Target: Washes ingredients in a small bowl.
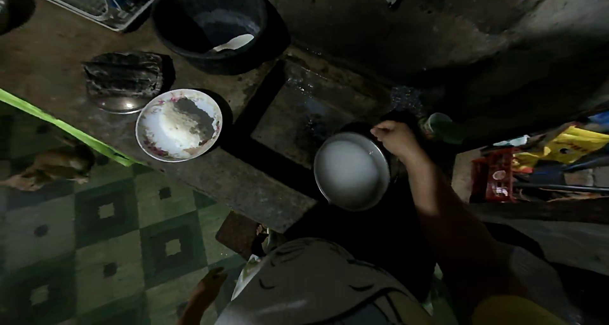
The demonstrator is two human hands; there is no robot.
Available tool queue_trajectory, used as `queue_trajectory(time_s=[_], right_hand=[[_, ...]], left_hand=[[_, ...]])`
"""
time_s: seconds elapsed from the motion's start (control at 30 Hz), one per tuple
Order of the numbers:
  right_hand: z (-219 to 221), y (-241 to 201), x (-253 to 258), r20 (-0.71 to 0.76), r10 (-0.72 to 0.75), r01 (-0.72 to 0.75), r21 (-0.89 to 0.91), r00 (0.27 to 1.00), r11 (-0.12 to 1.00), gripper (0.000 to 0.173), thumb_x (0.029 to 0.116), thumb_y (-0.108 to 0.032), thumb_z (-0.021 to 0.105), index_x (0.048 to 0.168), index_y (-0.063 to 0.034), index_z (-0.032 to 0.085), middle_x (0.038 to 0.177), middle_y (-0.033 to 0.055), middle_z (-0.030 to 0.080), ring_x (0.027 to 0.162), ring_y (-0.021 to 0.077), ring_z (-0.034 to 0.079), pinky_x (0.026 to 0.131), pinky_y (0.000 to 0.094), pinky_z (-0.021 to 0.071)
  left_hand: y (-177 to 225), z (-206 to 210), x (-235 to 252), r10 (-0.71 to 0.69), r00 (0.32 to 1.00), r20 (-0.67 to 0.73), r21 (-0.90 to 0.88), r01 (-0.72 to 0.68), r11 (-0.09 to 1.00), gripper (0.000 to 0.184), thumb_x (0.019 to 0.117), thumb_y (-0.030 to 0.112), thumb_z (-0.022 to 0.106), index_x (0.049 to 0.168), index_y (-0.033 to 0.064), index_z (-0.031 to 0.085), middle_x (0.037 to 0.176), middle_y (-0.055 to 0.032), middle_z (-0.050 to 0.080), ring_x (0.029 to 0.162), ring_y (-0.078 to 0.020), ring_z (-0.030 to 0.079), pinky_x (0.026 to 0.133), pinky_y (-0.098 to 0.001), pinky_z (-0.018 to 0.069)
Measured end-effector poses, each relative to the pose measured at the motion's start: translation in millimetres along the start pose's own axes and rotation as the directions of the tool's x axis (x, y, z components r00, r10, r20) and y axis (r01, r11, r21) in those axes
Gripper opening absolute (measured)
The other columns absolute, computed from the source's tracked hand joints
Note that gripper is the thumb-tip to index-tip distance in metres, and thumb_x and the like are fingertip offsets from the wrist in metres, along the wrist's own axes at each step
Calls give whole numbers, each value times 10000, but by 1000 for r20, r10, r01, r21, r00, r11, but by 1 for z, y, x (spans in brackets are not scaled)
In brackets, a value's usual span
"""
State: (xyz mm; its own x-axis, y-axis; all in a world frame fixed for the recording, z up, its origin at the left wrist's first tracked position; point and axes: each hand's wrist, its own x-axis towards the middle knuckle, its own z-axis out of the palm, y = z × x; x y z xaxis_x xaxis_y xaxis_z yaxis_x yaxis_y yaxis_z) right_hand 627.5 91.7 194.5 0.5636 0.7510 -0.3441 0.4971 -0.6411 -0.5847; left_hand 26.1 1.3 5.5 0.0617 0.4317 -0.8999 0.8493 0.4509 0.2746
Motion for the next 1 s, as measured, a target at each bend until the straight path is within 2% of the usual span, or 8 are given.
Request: queue_trajectory(time_s=[0.2,0.3,0.37,0.43,0.5,0.6,0.7,1.0], right_hand=[[28,37,19,65,30,-22,-123,997,992,504,1043,-307,625,1479,-69,537,1458,233,560,1359,416,527,1116,637,403],[41,42,-3,-138,-103,61,-281,985,958,547,1026,-325,640,1504,-90,515,1567,250,428,1426,472,426,1133,667,364],[52,34,-29,-164,-218,164,-294,962,942,407,1025,-249,636,1396,-82,623,1483,231,516,1366,429,501,1111,607,427],[66,31,-54,87,-268,281,-223,960,933,273,1031,-190,622,1238,-32,705,1331,222,617,1247,377,600,1050,545,502],[86,39,-61,418,-248,353,-194,874,915,246,1026,-180,617,1162,-12,735,1292,228,622,1261,373,569,1093,519,454],[115,50,-57,582,-145,391,-321,800,863,226,996,-119,624,1158,-15,744,1367,254,583,1329,426,504,1125,557,396],[128,52,-54,520,-143,372,-366,842,853,268,942,-110,672,1199,-95,746,1450,185,544,1383,408,462,1093,591,435],[141,32,-39,397,-130,279,-345,909,896,614,872,-16,706,1453,-176,591,1646,176,325,1511,444,271,1129,640,377]], left_hand=[[21,-8,-7,35,999,-11,49,-34,998,475,1080,265,554,1476,6,505,1393,-259,602,1310,-400,575,1127,-550,422],[15,-12,-10,4,1000,-22,40,-3,999,475,1083,262,546,1479,3,500,1397,-263,597,1305,-403,577,1120,-546,426],[5,-10,-8,-25,999,-30,20,26,999,462,1084,241,546,1471,-8,502,1400,-267,593,1295,-406,581,1107,-543,434],[-4,-4,-7,-51,998,-28,6,51,999,442,1082,223,550,1454,-13,521,1391,-264,600,1286,-405,587,1102,-541,441],[-18,3,-3,-58,998,-28,-1,58,998,436,1072,228,572,1432,-16,543,1368,-262,616,1270,-399,597,1089,-539,452],[-43,15,16,-72,997,-35,38,74,997,457,1058,308,592,1428,41,573,1375,-210,633,1273,-367,610,1096,-547,464],[-50,18,33,-48,998,-37,70,51,996,453,1050,310,607,1424,56,584,1372,-192,643,1275,-358,613,1096,-542,471],[-14,-7,31,25,997,-72,44,-22,999,475,1056,300,597,1442,27,550,1352,-225,640,1251,-376,617,1076,-556,476]])
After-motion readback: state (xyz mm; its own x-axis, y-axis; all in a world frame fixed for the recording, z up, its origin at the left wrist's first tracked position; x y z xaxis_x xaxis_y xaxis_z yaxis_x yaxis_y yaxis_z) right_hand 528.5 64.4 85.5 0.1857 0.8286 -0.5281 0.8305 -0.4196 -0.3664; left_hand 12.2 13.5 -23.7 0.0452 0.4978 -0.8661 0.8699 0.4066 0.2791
